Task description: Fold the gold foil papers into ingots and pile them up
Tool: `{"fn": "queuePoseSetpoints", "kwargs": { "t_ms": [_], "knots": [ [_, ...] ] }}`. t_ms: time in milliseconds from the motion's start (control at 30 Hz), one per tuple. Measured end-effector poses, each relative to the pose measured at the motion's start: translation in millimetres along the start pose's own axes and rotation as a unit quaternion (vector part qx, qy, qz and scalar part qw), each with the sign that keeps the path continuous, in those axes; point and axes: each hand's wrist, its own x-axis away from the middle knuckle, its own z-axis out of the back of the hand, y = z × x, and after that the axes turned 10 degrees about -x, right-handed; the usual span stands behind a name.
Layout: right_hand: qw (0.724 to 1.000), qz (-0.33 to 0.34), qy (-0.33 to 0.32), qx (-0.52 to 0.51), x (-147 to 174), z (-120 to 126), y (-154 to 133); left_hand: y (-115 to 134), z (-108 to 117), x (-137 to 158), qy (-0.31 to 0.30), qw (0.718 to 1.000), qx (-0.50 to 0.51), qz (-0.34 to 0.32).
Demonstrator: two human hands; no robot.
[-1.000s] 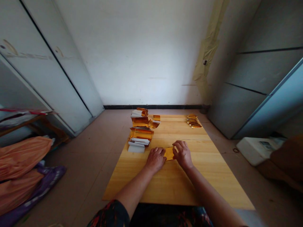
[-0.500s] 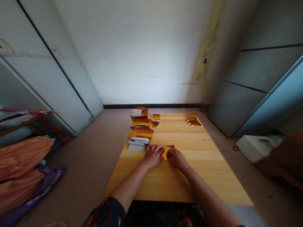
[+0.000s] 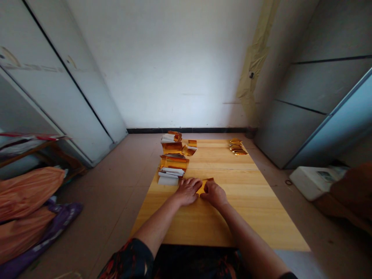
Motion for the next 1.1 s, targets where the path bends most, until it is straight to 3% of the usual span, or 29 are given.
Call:
{"fn": "queuePoseSetpoints", "kwargs": {
  "t_ms": [433,1100],
  "knots": [
    [0.999,-0.021,-0.005,0.023,-2.7,-0.1,-5.3,0.9,2.7,2.0,0.007,1.000,-0.008,-0.007],
    [0.999,-0.034,-0.003,-0.041,-13.7,10.4,30.5,0.4,6.1,1.7,-0.027,1.000,0.007,-0.005]
  ]
}}
